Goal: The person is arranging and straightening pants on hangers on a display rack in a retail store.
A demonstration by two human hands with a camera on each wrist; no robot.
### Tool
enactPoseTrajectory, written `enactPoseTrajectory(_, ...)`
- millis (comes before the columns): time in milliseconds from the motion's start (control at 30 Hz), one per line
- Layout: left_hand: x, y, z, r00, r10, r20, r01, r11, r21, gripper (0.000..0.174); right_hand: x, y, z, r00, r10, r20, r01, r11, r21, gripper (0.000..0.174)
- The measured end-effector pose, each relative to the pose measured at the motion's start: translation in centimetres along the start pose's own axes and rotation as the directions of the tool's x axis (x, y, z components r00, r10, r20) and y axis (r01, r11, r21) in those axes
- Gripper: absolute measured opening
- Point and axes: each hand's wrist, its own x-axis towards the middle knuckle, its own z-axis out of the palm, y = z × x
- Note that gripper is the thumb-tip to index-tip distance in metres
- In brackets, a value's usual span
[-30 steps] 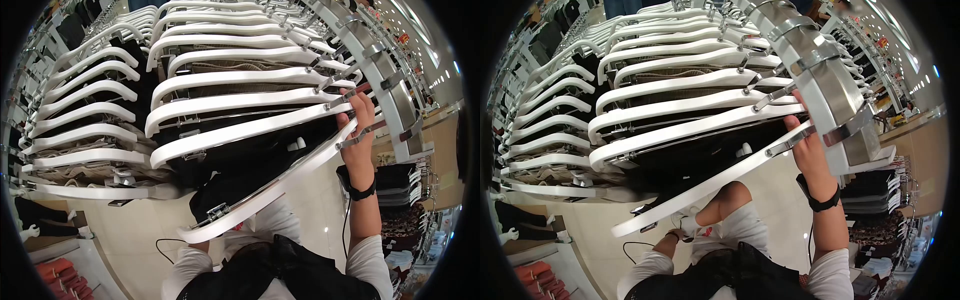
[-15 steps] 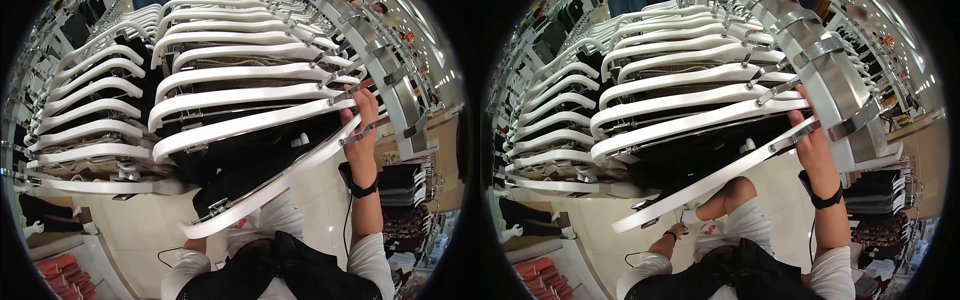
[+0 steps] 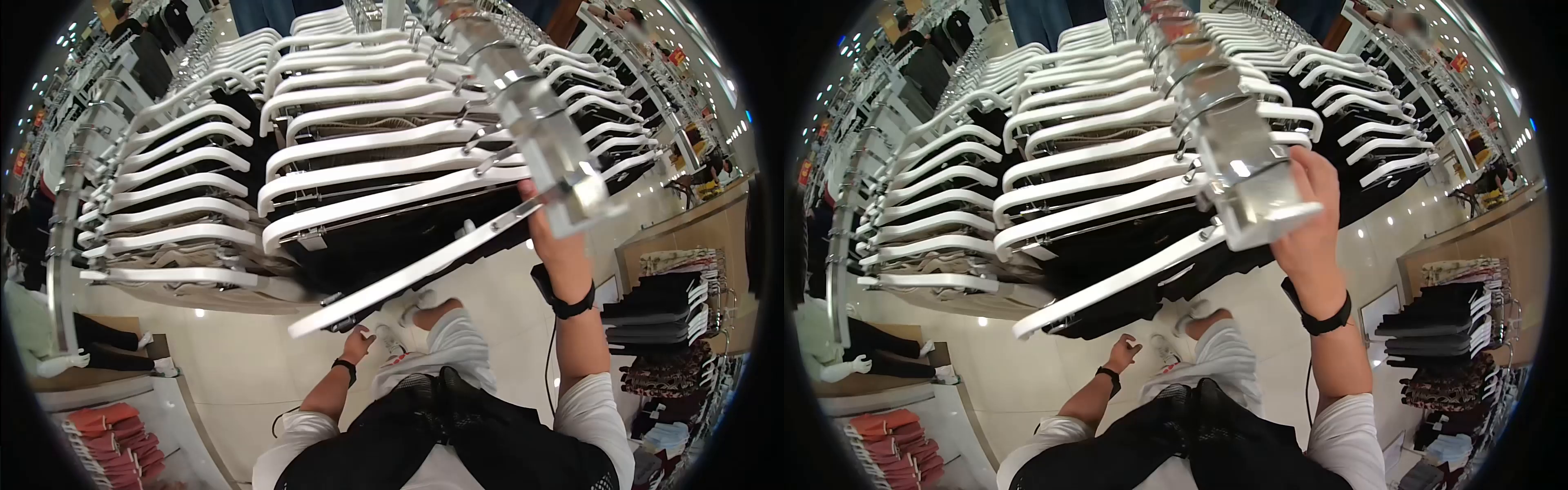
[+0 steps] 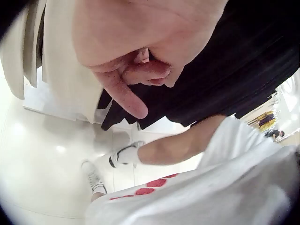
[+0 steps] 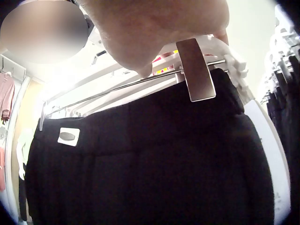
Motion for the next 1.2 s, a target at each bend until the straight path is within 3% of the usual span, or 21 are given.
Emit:
enactPoseTrajectory(100,-1.4,3.5,-1.5,0.994,0.106,-0.005,-0.105,0.994,0.01,0.022,1.0,-1.3,-1.6,0.996,-0.087,-0.024,0.087,0.996,-0.006,0.05)
enactPoseTrajectory(133,-1.7,4.7,-2.1,0.984,0.175,-0.04,-0.177,0.983,-0.054,0.03,0.8,-1.5,-1.7,0.996,-0.078,-0.046,0.079,0.997,0.025,0.057)
enactPoseTrajectory(167,-1.9,5.9,-3.0,0.977,0.201,-0.066,-0.2,0.98,0.025,0.034,0.7,-1.5,-2.2,0.994,-0.091,-0.065,0.095,0.994,0.06,0.062)
enactPoseTrajectory(233,-3.1,10.4,-5.2,0.952,0.205,-0.228,-0.208,0.978,0.008,0.037,0.1,-0.3,-3.2,0.991,-0.132,-0.009,0.132,0.989,0.072,0.064)
enactPoseTrajectory(300,-2.5,11.5,-5.8,0.875,0.165,-0.455,-0.267,0.949,-0.169,0.029,-0.4,0.7,-3.9,0.988,-0.152,-0.01,0.152,0.982,0.11,0.063)
enactPoseTrajectory(367,-5.7,17.0,-7.2,0.787,0.145,-0.599,-0.411,0.848,-0.335,0.025,-1.0,1.9,-4.0,0.983,-0.181,-0.033,0.184,0.969,0.163,0.061)
enactPoseTrajectory(433,-8.3,20.1,-8.6,0.674,0.257,-0.693,-0.513,0.837,-0.189,0.022,-1.2,2.3,-4.6,0.973,-0.224,-0.052,0.23,0.956,0.184,0.058)
enactPoseTrajectory(467,-9.7,21.7,-9.5,0.609,0.314,-0.728,-0.555,0.825,-0.108,0.022,-1.2,2.7,-4.9,0.965,-0.256,-0.058,0.262,0.946,0.189,0.058)
enactPoseTrajectory(533,-13.2,25.8,-11.1,0.344,0.518,-0.783,-0.72,0.681,0.135,0.016,-1.1,3.4,-5.1,0.947,-0.311,-0.076,0.32,0.928,0.192,0.055)
enactPoseTrajectory(567,-15.4,28.5,-11.9,0.153,0.621,-0.769,-0.671,0.637,0.381,0.013,-0.9,3.5,-5.3,0.945,-0.321,-0.062,0.327,0.919,0.221,0.054)
enactPoseTrajectory(600,-17.4,30.8,-12.9,0.016,0.714,-0.7,-0.731,0.485,0.479,0.014,-0.5,3.4,-5.8,0.942,-0.333,-0.049,0.335,0.909,0.246,0.052)
enactPoseTrajectory(633,-19.0,34.0,-14.0,-0.182,0.757,-0.628,-0.713,0.338,0.614,0.013,-0.1,3.7,-6.2,0.936,-0.349,-0.039,0.346,0.898,0.271,0.051)
enactPoseTrajectory(667,-20.2,36.4,-15.1,-0.25,0.815,-0.523,-0.584,0.304,0.752,0.026,0.1,4.0,-6.4,0.925,-0.378,-0.03,0.37,0.881,0.294,0.049)
enactPoseTrajectory(733,-22.5,43.9,-16.1,-0.181,0.917,-0.356,-0.313,0.289,0.904,0.048,0.6,5.0,-6.4,0.924,-0.383,-0.015,0.358,0.849,0.389,0.047)
enactPoseTrajectory(800,-23.8,49.7,-15.9,-0.006,0.956,-0.293,-0.205,0.286,0.936,0.062,1.1,5.8,-6.5,0.926,-0.377,0.012,0.325,0.815,0.48,0.041)
enactPoseTrajectory(833,-23.5,50.6,-15.6,0.132,0.936,-0.326,-0.258,0.35,0.9,0.064,1.3,6.0,-6.4,0.945,-0.327,0.03,0.264,0.812,0.521,0.04)
enactPoseTrajectory(933,-22.2,51.8,-14.8,0.187,0.921,-0.341,-0.124,0.366,0.922,0.047,1.2,6.5,-6.0,0.976,-0.188,0.114,0.076,0.776,0.627,0.039)
enactPoseTrajectory(1000,-21.8,52.0,-14.7,0.233,0.895,-0.381,-0.077,0.407,0.91,0.039,0.8,7.0,-6.1,0.959,-0.239,0.151,0.077,0.735,0.674,0.041)
enactPoseTrajectory(1100,-20.8,51.4,-14.8,0.131,0.888,-0.441,-0.09,0.454,0.887,0.055,0.3,7.6,-7.1,0.936,-0.3,0.183,0.065,0.66,0.748,0.046)
enactPoseTrajectory(1133,-20.8,51.3,-14.9,0.069,0.923,-0.379,-0.057,0.383,0.922,0.05,0.3,7.7,-7.4,0.932,-0.306,0.193,0.046,0.629,0.776,0.047)
enactPoseTrajectory(1200,-21.1,51.1,-15.0,0.078,0.921,-0.381,-0.069,0.386,0.92,0.049,0.1,8.1,-7.4,0.926,-0.338,0.166,0.071,0.59,0.804,0.046)
